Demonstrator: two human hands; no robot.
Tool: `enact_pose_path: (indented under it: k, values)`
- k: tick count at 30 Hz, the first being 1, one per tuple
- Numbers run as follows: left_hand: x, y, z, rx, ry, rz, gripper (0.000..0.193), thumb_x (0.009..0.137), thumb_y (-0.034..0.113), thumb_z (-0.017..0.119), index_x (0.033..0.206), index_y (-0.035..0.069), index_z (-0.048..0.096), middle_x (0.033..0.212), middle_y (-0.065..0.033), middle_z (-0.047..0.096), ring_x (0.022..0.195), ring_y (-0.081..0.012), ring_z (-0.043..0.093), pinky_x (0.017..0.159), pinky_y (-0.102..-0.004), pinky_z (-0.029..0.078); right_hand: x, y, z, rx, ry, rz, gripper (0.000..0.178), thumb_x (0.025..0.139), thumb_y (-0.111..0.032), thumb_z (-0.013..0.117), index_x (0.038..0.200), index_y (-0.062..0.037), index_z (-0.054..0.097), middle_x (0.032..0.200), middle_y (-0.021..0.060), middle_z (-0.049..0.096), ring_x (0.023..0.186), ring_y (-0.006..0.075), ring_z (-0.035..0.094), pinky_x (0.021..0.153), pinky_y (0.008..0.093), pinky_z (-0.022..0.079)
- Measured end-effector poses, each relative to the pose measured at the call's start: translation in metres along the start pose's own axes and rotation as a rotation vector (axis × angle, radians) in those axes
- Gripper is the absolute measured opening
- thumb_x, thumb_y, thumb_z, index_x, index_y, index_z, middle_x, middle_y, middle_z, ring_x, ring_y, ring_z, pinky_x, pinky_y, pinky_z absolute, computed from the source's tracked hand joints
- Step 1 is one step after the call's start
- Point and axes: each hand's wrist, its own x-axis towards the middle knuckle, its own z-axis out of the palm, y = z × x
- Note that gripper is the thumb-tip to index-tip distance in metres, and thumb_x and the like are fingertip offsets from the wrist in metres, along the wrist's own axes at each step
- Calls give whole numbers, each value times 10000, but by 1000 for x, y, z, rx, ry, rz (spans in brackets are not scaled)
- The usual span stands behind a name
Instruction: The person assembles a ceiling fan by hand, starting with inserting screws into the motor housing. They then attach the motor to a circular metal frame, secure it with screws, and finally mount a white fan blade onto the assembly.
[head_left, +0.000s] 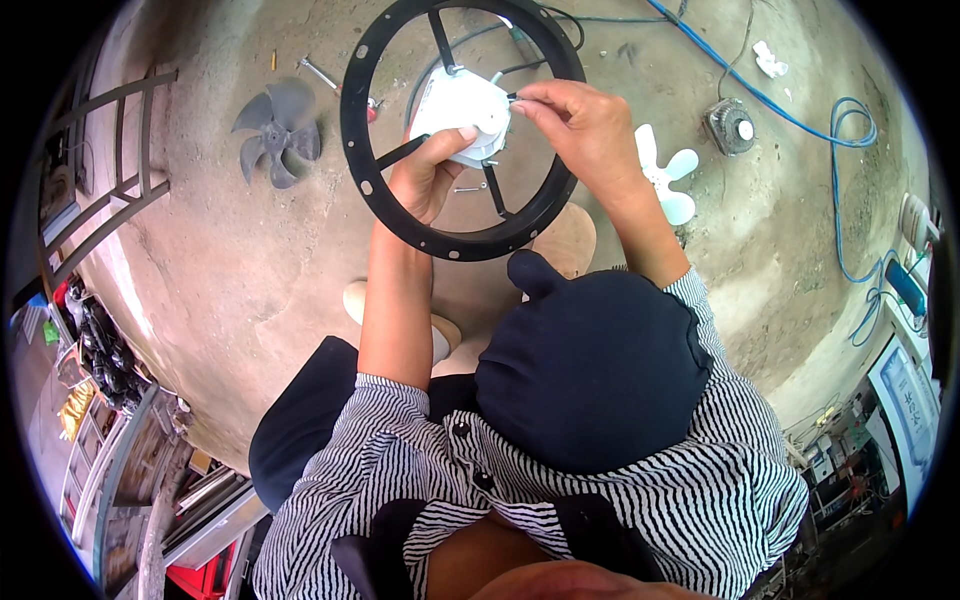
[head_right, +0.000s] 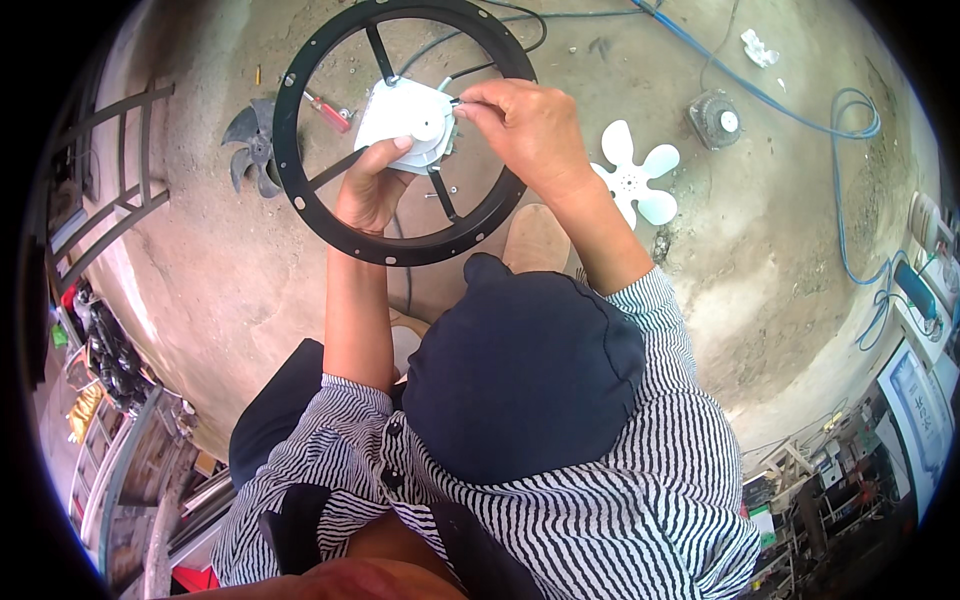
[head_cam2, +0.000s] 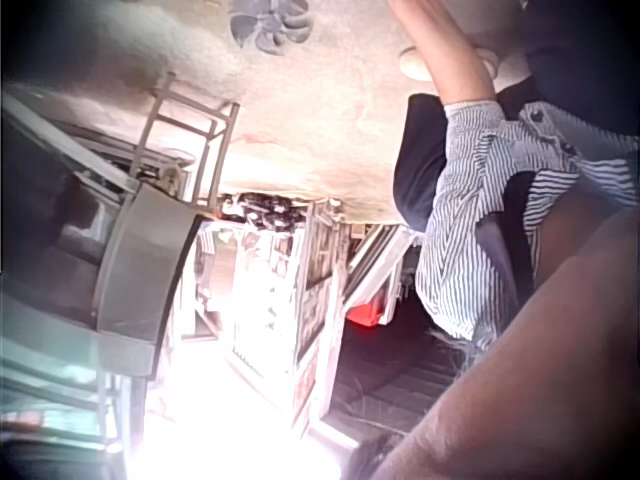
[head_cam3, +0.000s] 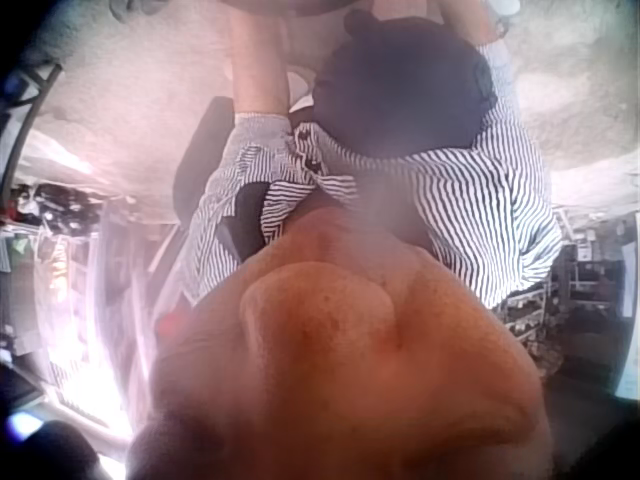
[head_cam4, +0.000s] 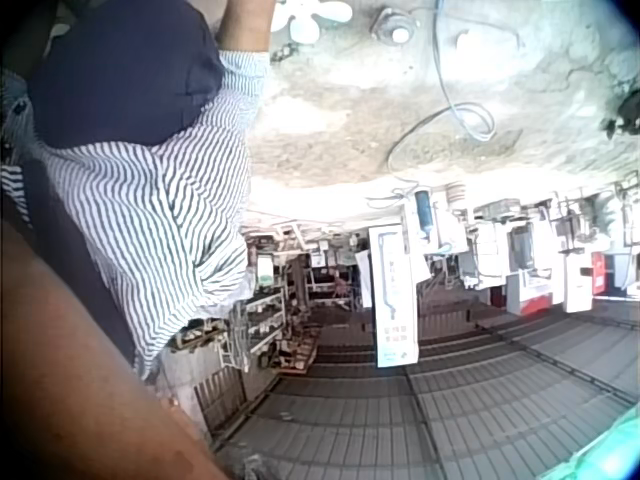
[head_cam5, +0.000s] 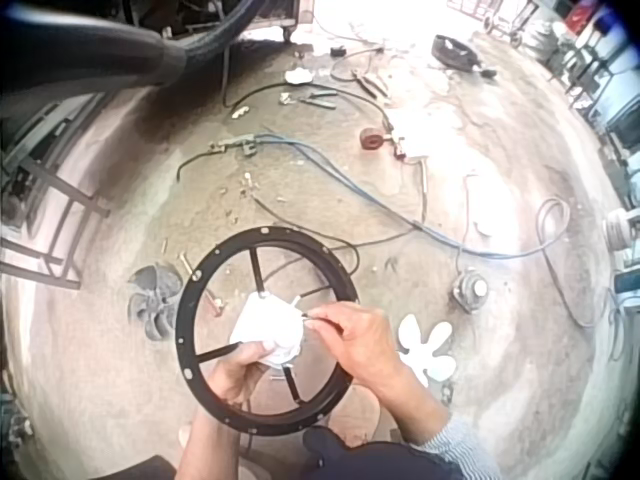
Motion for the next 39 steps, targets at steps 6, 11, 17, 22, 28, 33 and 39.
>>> enact_pose_path:
  k: [6,11,17,22,28,33,39]
  values:
    - [-2,-1,3,-121,13,-11,531,839,143,717,1305,-40,540,1164,-124,655,1076,-217,658,950,-361,541,-1,3,-5,-161,-76,-31,155,854,-192,784,949,-70,772,854,76,745,675,177,691,605,287,530]
    - [1,1,1,-35,5,-3,685,819,207,695,1396,-45,427,1262,-191,606,1152,-301,641,1008,-469,546,-3,5,-1,-97,22,-77,147,848,-183,780,963,-93,759,877,65,737,685,203,688,598,304,530]
    - [3,0,4,-55,7,11,677,815,215,692,1383,-55,439,1245,-202,616,1139,-309,650,999,-473,551,-2,3,-2,-124,69,-174,100,849,-175,754,930,-116,749,822,33,707,707,248,679,602,337,525]
    - [2,1,3,-98,-31,6,611,835,182,699,1357,-43,474,1212,-169,630,1116,-277,651,985,-452,554,-1,3,-7,-285,38,-199,118,833,-221,769,909,-133,749,732,3,651,655,230,645,573,337,500]
    - [0,3,3,-129,-34,17,599,842,175,699,1357,-36,476,1219,-162,631,1115,-266,650,977,-446,557,-1,-14,-15,-124,13,-42,159,802,-245,796,908,-136,749,800,-2,632,663,203,628,572,335,486]
    - [3,7,5,-137,-50,32,613,838,172,689,1366,-40,462,1233,-176,629,1120,-287,652,980,-449,554,-3,1,-17,-303,3,-200,188,770,-217,815,938,-158,756,888,-14,620,834,205,611,726,367,457]
    - [5,7,4,-131,-74,44,652,813,189,685,1374,-46,449,1238,-199,624,1099,-313,667,963,-457,565,-3,-2,-18,-271,-4,-203,186,761,-235,826,907,-150,748,941,-17,616,874,212,584,804,379,391]
